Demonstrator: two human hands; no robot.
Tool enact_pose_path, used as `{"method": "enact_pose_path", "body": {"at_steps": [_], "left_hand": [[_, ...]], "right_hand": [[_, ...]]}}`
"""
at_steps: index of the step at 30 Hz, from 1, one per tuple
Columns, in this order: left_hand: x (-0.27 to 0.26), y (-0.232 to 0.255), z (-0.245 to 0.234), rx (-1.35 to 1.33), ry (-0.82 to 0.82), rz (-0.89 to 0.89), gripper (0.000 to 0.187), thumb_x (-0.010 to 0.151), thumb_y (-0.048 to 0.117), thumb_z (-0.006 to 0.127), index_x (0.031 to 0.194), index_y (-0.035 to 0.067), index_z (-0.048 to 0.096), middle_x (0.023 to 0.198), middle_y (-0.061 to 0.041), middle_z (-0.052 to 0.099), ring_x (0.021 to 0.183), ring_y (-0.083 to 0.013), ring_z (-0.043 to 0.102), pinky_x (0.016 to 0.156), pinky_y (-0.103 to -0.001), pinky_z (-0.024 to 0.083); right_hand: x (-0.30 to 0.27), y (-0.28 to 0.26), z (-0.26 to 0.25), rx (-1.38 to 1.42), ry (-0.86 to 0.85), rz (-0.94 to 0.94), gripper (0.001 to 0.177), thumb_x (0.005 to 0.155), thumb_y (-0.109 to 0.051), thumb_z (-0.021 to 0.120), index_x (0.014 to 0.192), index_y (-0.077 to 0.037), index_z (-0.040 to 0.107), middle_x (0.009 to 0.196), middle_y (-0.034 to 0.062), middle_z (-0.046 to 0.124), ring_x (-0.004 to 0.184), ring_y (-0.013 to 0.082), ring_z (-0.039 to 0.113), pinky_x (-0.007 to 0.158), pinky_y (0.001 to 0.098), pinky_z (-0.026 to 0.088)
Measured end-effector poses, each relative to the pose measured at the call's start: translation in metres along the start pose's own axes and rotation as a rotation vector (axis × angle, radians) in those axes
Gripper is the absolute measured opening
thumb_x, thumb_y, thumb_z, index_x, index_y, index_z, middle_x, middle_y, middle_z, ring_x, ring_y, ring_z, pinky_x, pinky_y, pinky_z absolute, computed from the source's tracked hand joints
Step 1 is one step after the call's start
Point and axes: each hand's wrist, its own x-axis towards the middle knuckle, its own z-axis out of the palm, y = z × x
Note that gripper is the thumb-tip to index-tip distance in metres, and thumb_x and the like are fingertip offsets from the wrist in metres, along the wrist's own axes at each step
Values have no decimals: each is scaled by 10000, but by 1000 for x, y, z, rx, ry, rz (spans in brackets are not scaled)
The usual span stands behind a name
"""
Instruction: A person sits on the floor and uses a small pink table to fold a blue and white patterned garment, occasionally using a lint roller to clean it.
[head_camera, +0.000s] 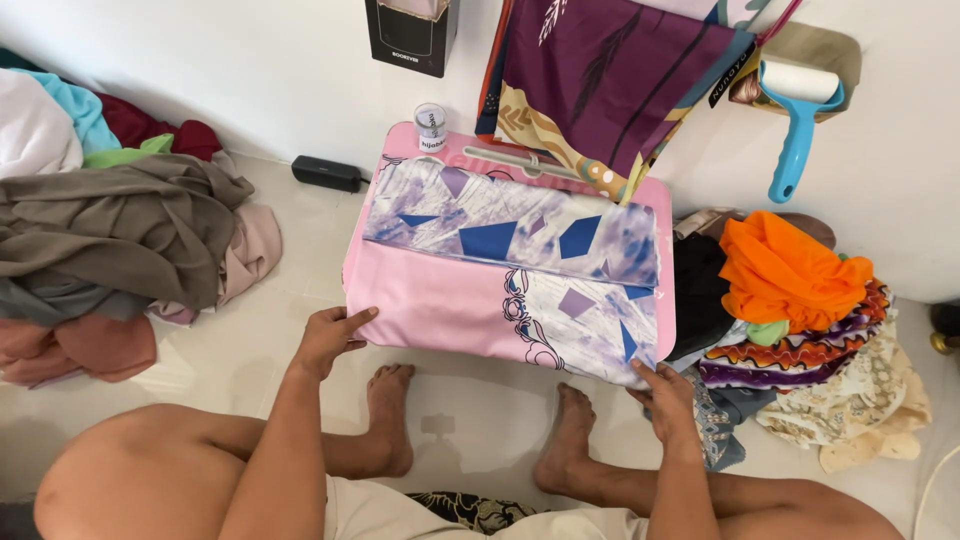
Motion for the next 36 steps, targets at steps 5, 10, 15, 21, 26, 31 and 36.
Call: {"method": "enact_pose_path", "body": {"at_steps": [5, 10, 15, 21, 26, 31, 36], "left_hand": [[5, 1, -17, 18, -24, -35, 500, 880, 91, 770, 1259, -181, 589, 984, -256, 657, 810, -365, 742, 744, -429, 630], [-2, 19, -21, 34, 9, -13, 505, 916, 47, 703, 1337, -157, 512, 908, -262, 670, 703, -360, 739, 680, -459, 648], [11, 23, -26, -71, 48, 148, 346, 934, 129, 775, 1207, 5, 601, 700, -160, 642, 529, -272, 692, 544, -403, 655], [-28, 80, -14, -157, -47, 235, 333, 923, 129, 792, 1099, -130, 678, 867, -204, 684, 699, -283, 731, 776, -436, 656], [-47, 116, -12, 95, -108, 382, 524, 740, -54, 833, 1230, -136, 666, 934, -156, 633, 838, -211, 667, 878, -385, 570], [-8, 108, -14, 242, -43, 462, 302, 859, -6, 775, 1138, -109, 721, 844, -198, 663, 760, -264, 712, 817, -421, 586], [-10, 124, -10, 348, 73, 617, 178, 934, 154, 789, 997, -11, 772, 1071, -226, 701, 1024, -339, 719, 899, -431, 567]], "right_hand": [[5, -4, -17, -108, -21, 18, 568, 764, -73, 888, 1211, 55, 561, 958, 172, 610, 829, 367, 686, 771, 493, 619], [-12, -30, -16, -102, -58, -49, 470, 863, -35, 781, 1260, -41, 529, 917, 140, 584, 815, 352, 693, 766, 503, 620], [-20, -51, -13, -97, -155, -153, 181, 952, -46, 694, 1111, 41, 697, 903, 125, 569, 793, 253, 669, 773, 403, 621], [-10, -68, -10, -51, -325, -272, 650, 663, 182, 800, 1282, 90, 627, 929, 121, 636, 791, 186, 688, 803, 342, 614], [15, -92, -8, -444, -246, -418, 499, 669, 128, 803, 1140, -19, 729, 787, 103, 665, 672, 155, 659, 671, 297, 567], [26, -119, -7, -614, -160, -523, 239, 763, 43, 767, 969, -75, 797, 729, 131, 708, 648, 175, 662, 640, 284, 527], [32, -138, 1, -502, -203, -713, 105, 850, 59, 778, 932, -6, 764, 989, 143, 697, 926, 224, 679, 882, 344, 524]]}}
